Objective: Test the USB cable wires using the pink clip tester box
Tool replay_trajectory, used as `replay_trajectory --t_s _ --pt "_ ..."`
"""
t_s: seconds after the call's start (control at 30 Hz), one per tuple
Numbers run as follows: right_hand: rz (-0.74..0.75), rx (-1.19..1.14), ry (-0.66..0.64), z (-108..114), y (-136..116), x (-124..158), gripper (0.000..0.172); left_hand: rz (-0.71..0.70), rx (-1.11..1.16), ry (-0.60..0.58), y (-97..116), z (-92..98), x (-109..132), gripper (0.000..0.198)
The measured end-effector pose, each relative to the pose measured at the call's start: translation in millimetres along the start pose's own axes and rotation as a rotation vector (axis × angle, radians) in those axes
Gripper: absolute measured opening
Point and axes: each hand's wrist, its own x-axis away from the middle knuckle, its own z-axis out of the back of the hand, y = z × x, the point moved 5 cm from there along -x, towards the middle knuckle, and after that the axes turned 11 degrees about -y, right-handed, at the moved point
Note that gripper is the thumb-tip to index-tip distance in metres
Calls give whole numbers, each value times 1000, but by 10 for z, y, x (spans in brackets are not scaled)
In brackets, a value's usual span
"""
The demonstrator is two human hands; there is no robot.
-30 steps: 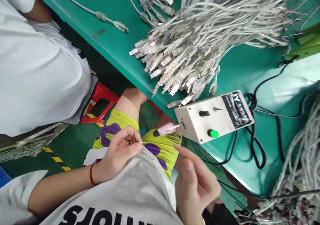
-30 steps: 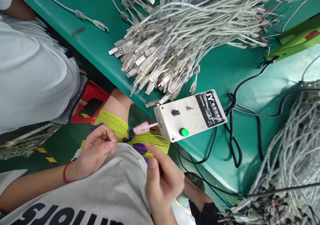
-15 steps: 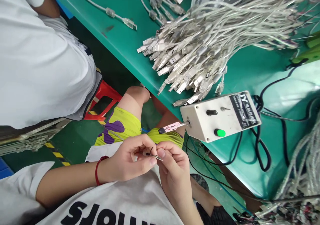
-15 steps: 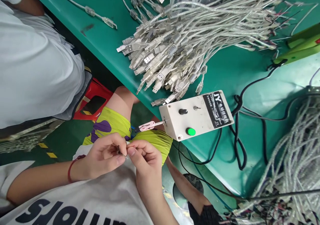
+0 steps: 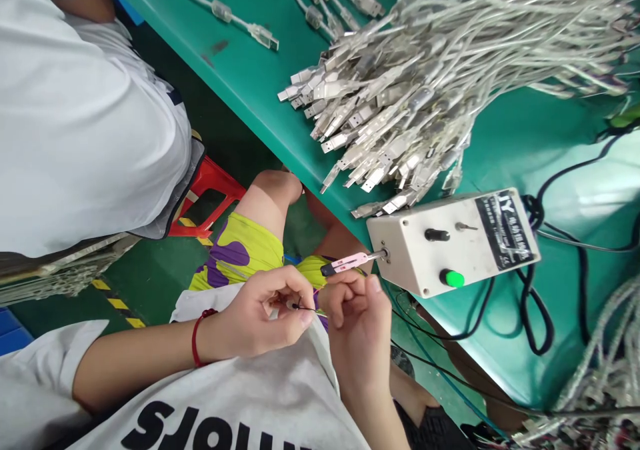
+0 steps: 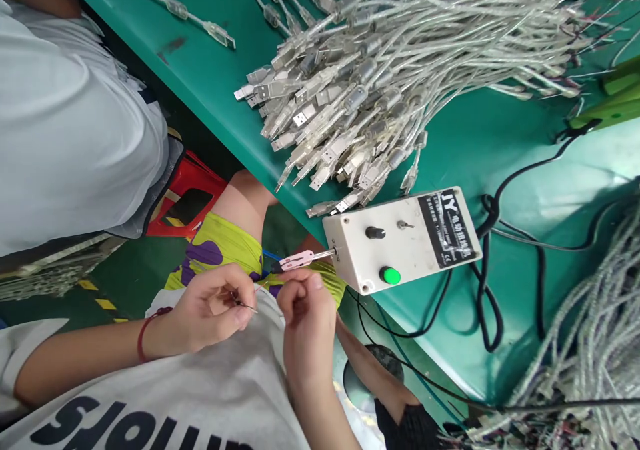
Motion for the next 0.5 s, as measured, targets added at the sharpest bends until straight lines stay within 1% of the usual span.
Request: replay_trajectory --t_s 0.07,0.1,0.17,0.27,0.37,0.5 --pt "43 41 53 76 -48 -86 61 -12 -9 26 -5 18 -11 15" --pt "66 66 60 97 -74 -123 61 -21 -15 41 -6 29 -17 14" --pt "96 106 51 109 -111 -172 59 -37 -21 66 -12 48 -29 13" --pt "82 97 10 76 -106 -179 55 -70 14 86 -31 67 -48 11" --pt "47 65 -27 38 -77 -157 51 -117 67 80 -45 70 -67 9" --pt "48 40 -46 27 -81 -164 49 -166 130 37 -29 52 -94 8"
